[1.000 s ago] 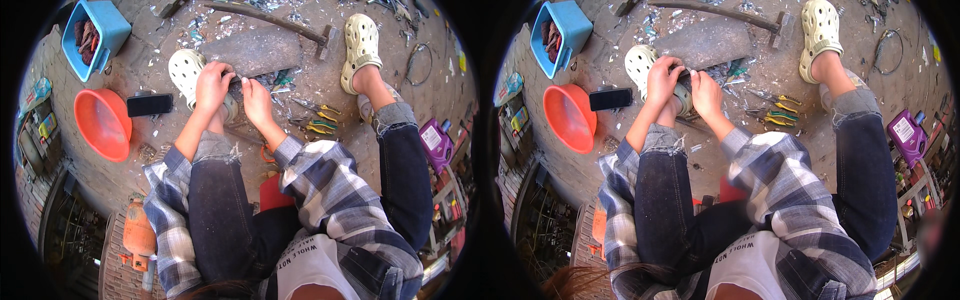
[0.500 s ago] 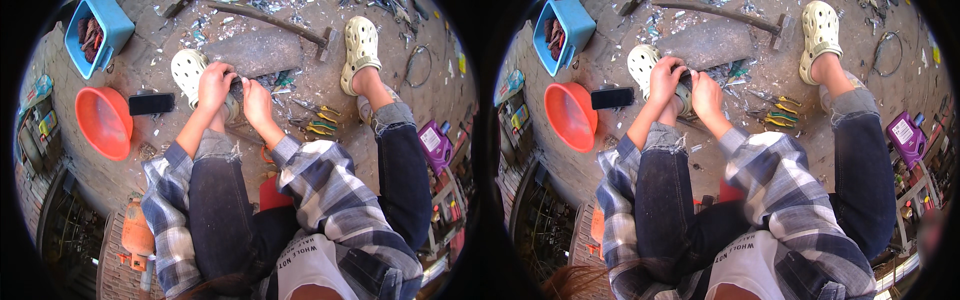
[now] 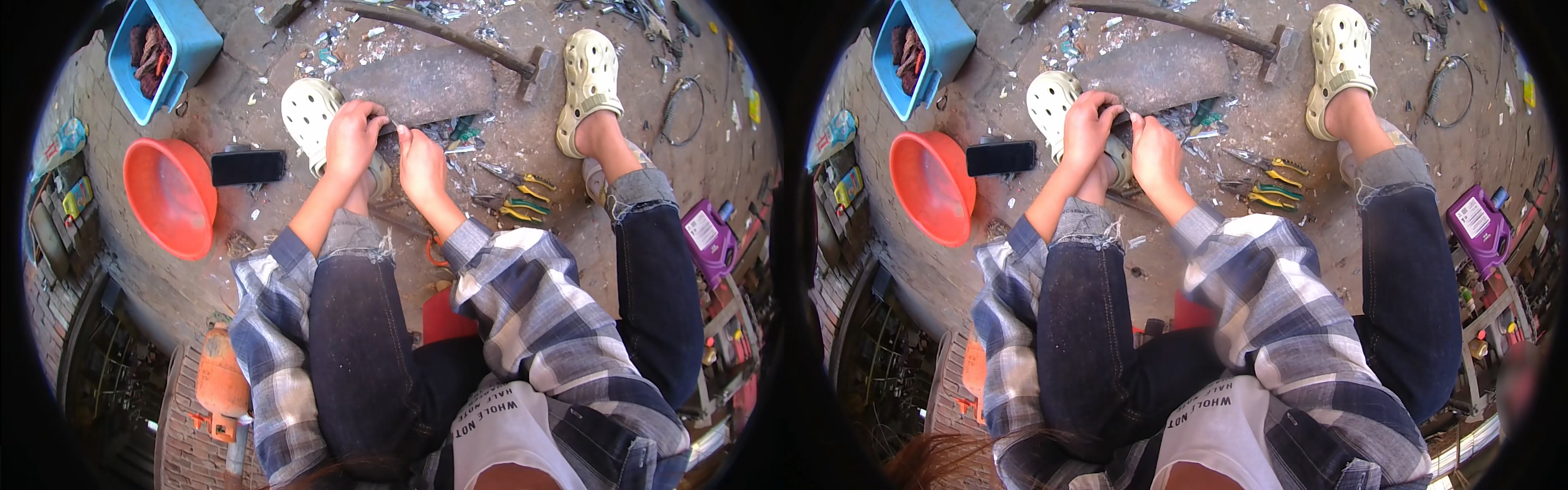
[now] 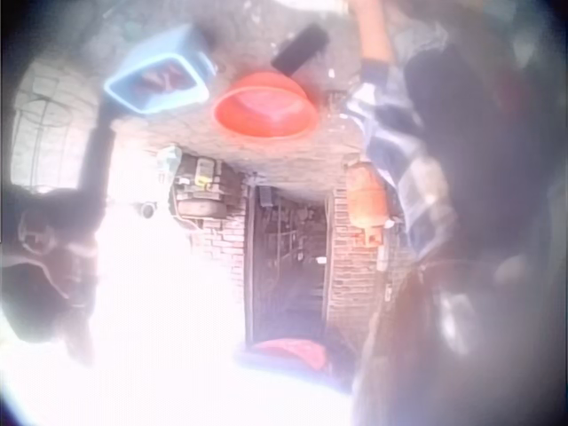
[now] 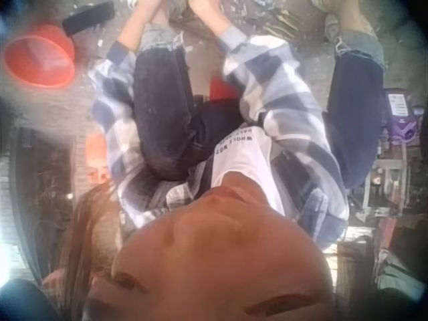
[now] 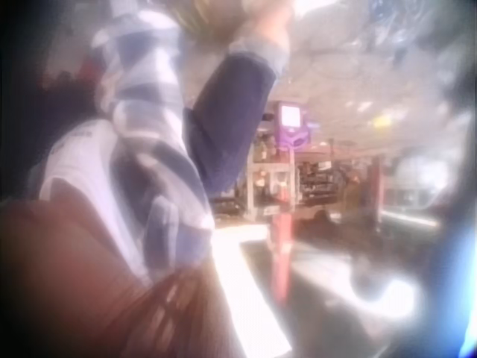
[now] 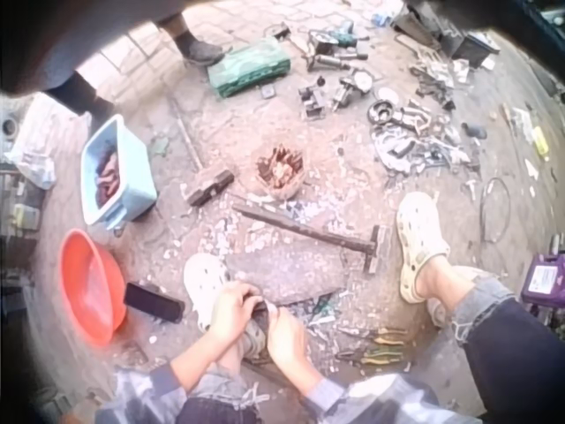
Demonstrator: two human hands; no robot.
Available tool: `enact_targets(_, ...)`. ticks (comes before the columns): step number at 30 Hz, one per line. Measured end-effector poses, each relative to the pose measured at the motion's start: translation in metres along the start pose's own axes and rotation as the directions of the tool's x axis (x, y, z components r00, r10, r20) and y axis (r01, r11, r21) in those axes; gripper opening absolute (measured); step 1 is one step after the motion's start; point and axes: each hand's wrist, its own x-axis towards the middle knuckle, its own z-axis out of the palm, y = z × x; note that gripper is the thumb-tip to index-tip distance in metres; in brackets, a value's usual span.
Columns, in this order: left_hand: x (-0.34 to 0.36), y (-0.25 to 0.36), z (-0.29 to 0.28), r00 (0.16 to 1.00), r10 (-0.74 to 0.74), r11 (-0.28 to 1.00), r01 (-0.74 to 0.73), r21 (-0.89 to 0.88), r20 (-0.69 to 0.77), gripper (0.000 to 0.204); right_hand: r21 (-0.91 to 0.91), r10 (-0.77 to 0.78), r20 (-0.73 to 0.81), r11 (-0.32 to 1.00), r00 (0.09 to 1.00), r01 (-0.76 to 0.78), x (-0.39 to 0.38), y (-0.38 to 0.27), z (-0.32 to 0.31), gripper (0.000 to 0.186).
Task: The person sits on a low stool and repeatedly files a small metal piece on a metal block, then hammers it on the same block. The person handles the metal piece and tools directly with their hands.
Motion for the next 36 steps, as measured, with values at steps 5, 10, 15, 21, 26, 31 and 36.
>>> enact_targets(5,0.001,0.003,0.000,1.000,0.007,1.000,-0.007,-0.004,-0.003,0.007,0.008,-0.043,-0.026,0.999,0.999,0.043,0.006,0.000,0.002,0.043)
enact_targets(10,0.000,0.000,0.000,1.000,0.005,1.000,-0.005,0.018,0.014,0.008,0.023,-0.018,-0.034,1.000,0.999,0.019,0.005,0.007,0.005,0.043)
enact_targets(15,0.002,0.004,-0.002,0.998,0.063,0.998,-0.062,0.015,-0.012,0.011,0.271,-0.002,-0.103,0.962,0.995,0.030,0.003,0.010,0.003,0.041)
enact_targets(21,-0.013,0.016,-0.028,0.919,-0.238,0.549,0.395,-0.737,0.315,0.010,0.775,0.046,0.160,0.613,0.986,-0.154,0.020,0.003,-0.014,0.042)
enact_targets(26,-0.026,0.020,-0.037,0.856,-0.003,0.387,0.477,-0.789,0.517,0.010,0.868,0.031,0.385,0.329,0.923,-0.373,0.004,-0.020,-0.015,0.034)
enact_targets(31,-0.027,0.019,-0.037,0.935,-0.039,0.617,0.301,-0.727,0.353,0.008,0.847,0.034,0.376,0.392,0.926,-0.358,0.003,-0.012,-0.008,0.028)
enact_targets(36,-0.028,0.015,-0.041,0.933,-0.279,0.303,0.311,-0.901,0.228,0.005,0.762,0.053,0.153,0.630,0.987,-0.152,0.005,-0.005,-0.005,0.030)
